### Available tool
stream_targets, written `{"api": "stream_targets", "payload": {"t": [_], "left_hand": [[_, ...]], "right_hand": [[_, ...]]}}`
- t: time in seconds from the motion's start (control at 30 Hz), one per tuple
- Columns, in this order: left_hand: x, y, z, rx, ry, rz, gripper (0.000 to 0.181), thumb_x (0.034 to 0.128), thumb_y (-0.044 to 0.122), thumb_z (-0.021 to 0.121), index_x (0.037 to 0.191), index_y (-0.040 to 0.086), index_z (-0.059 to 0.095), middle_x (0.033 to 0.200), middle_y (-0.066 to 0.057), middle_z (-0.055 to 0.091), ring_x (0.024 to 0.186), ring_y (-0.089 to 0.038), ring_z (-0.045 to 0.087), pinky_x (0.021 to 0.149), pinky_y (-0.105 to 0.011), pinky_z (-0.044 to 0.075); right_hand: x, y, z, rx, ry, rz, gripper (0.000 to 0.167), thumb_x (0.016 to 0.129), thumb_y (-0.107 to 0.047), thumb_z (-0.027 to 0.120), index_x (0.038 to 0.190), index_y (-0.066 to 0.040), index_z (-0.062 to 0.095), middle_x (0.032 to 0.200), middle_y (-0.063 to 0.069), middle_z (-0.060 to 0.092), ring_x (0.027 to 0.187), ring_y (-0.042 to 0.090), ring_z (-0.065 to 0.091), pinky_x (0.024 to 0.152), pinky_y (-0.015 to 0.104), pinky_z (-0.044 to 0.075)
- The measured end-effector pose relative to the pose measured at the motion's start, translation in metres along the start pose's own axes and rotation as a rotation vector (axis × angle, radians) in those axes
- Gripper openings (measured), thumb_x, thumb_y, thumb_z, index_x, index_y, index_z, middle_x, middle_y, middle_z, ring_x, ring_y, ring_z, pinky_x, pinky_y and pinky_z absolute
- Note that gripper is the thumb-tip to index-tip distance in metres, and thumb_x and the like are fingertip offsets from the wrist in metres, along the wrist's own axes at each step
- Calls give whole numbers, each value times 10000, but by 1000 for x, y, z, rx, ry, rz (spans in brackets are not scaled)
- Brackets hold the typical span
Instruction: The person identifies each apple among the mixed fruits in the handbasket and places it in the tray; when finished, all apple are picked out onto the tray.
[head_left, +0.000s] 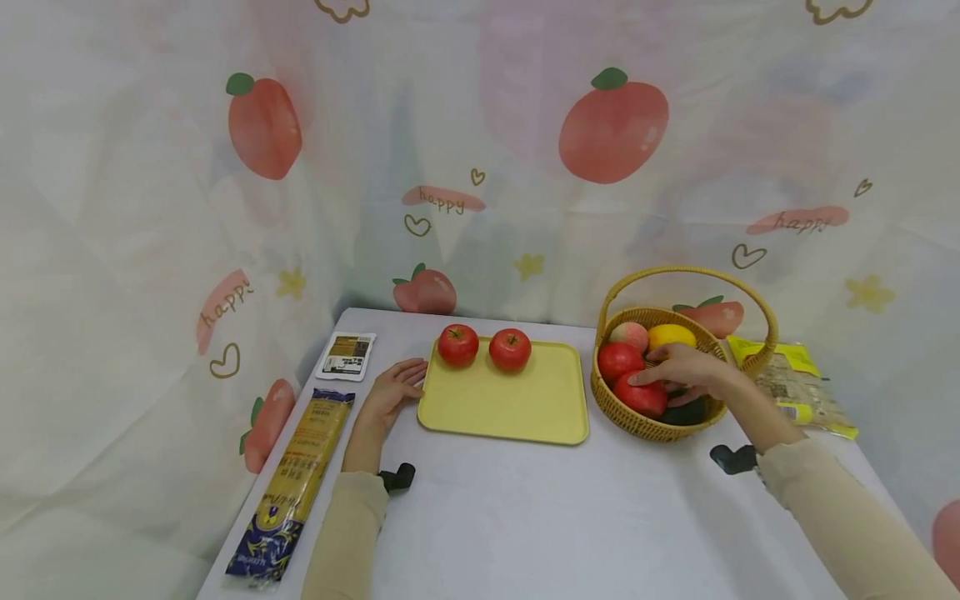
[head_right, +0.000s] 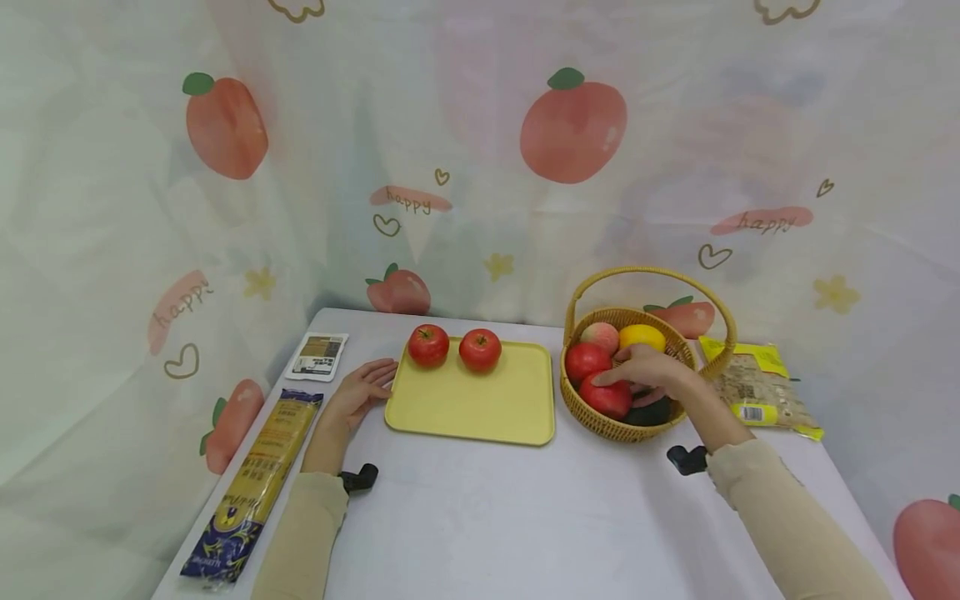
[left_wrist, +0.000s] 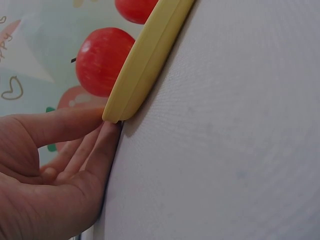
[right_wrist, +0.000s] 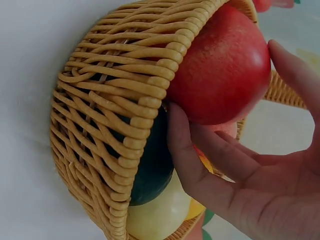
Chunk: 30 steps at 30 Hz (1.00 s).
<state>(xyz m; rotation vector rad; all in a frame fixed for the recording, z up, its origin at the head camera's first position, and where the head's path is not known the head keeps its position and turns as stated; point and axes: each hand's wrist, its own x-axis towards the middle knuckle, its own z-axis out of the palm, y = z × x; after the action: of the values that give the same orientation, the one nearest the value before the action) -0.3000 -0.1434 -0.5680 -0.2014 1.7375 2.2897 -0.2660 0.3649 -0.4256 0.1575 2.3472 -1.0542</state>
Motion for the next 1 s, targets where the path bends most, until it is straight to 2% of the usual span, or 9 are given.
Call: {"api": "stream_targets", "payload": {"t": [0.27,0.53,0.8,1.0], "left_hand": [[1,-1,0,2,2,12,758,806,-301,557,1508,-29,473,1545,-222,504,1453,-318,476,1117,-386,480],[2,-1,-1,-3,-8,16,770,799,-312,544,1515,-42,455,1558,-233,483,1464,-322,460,1143,-412,452],[-3,0,1,-10,6,1,771,797,-310,552,1511,-30,467,1550,-222,497,1460,-317,467,1139,-400,458],[-3,2,2,-1,11,-5,760,805,-300,563,1506,-21,479,1544,-212,508,1453,-313,476,1135,-405,464]], "right_hand": [[1,3,2,-4,2,-40,1029,921,-409,795,1525,175,200,1433,379,363,1165,470,568,877,527,627],[-1,7,2,57,12,-74,1059,921,-361,807,1556,175,151,1489,402,321,1161,467,615,887,533,621],[-6,13,1,87,69,-104,1048,897,-362,830,1576,129,201,1490,376,379,1051,357,683,872,529,626],[-9,18,-7,135,76,-118,979,927,-384,794,1594,73,243,1518,350,374,1119,395,626,911,534,611]]}}
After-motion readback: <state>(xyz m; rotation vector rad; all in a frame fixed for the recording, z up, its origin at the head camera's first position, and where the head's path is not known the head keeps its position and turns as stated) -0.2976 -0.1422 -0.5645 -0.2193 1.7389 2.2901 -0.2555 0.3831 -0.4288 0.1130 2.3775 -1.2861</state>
